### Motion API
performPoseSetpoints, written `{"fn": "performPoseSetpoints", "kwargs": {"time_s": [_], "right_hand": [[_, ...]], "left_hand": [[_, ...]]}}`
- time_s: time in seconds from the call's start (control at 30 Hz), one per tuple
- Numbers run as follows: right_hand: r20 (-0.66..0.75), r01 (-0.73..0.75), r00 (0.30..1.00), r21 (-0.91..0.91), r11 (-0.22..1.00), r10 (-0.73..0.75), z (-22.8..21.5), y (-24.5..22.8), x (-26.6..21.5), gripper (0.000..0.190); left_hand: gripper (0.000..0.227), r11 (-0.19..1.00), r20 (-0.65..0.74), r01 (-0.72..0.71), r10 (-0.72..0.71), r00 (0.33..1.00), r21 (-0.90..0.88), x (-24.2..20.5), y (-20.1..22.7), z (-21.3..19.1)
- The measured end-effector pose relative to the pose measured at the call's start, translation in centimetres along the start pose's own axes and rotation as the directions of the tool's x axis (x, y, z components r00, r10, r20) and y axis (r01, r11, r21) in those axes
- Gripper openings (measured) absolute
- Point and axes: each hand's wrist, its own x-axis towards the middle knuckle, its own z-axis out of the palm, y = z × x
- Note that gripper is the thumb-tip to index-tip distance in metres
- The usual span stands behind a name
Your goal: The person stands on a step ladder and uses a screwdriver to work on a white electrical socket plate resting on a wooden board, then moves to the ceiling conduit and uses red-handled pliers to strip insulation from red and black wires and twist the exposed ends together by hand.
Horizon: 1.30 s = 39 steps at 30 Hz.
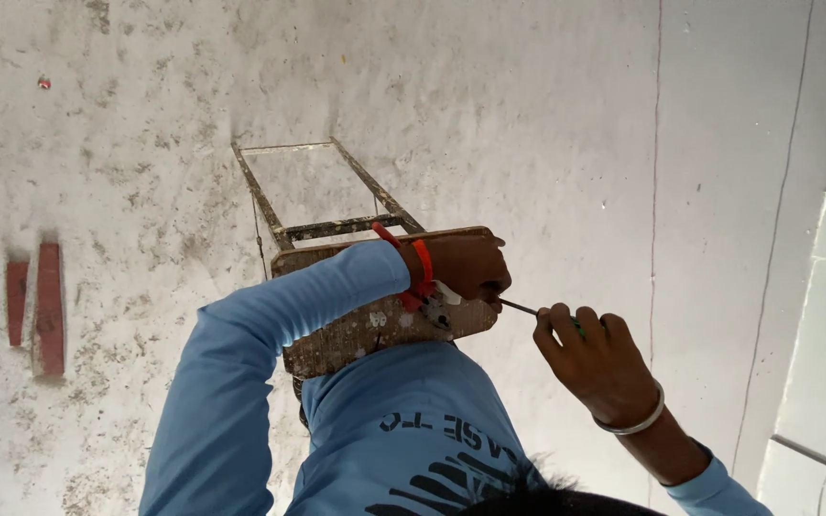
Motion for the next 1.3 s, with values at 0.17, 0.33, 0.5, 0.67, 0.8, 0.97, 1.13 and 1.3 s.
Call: {"fn": "performPoseSetpoints", "kwargs": {"time_s": [0.17, 0.33, 0.5, 0.67, 0.8, 0.97, 1.13, 1.3], "right_hand": [[-0.045, -0.024, 0.999, -0.02, 1.0, 0.023, -0.4, -0.1, -0.5, 0.025], [-0.094, 0.01, 0.996, 0.009, 1.0, -0.009, -0.6, -0.2, -0.8, 0.025], [-0.109, 0.055, 0.993, 0.074, 0.996, -0.047, -0.4, -0.5, -1.1, 0.026], [-0.123, 0.018, 0.992, 0.181, 0.983, 0.005, -0.7, -1.0, -0.1, 0.023], [-0.051, -0.014, 0.998, 0.253, 0.967, 0.027, -1.2, -1.3, 0.1, 0.02], [0.045, -0.193, 0.981, 0.188, 0.963, 0.188, -1.1, -1.6, 0.4, 0.009], [0.026, -0.268, 0.962, 0.259, 0.928, 0.271, -1.7, -1.0, 0.7, 0.016], [-0.155, -0.069, 0.981, 0.285, 0.956, 0.117, -1.1, 0.0, 0.9, 0.015]], "left_hand": [[0.037, 0.999, -0.018, -0.026, 0.026, 0.999, 0.019, 0.8, -0.8, 1.2], [0.031, 0.998, -0.037, -0.053, 0.054, 0.998, 0.029, 1.2, -1.6, 2.1], [0.016, 0.989, -0.041, -0.066, 0.072, 0.997, 0.13, 1.8, -2.7, 3.8], [0.063, 0.998, 0.0, -0.065, 0.065, 0.998, 0.025, 0.6, -0.5, 1.3], [0.078, 0.998, 0.043, -0.059, 0.059, 0.997, -0.001, 0.6, -0.6, 1.4], [0.08, 0.988, -0.102, -0.095, 0.082, 0.991, -0.122, 0.7, -1.2, 2.0], [0.079, 0.987, -0.074, -0.079, 0.069, 0.995, -0.14, 0.7, -1.0, 2.2], [0.073, 0.993, -0.05, -0.049, 0.044, 0.998, -0.104, 0.4, -0.6, 1.1]]}}
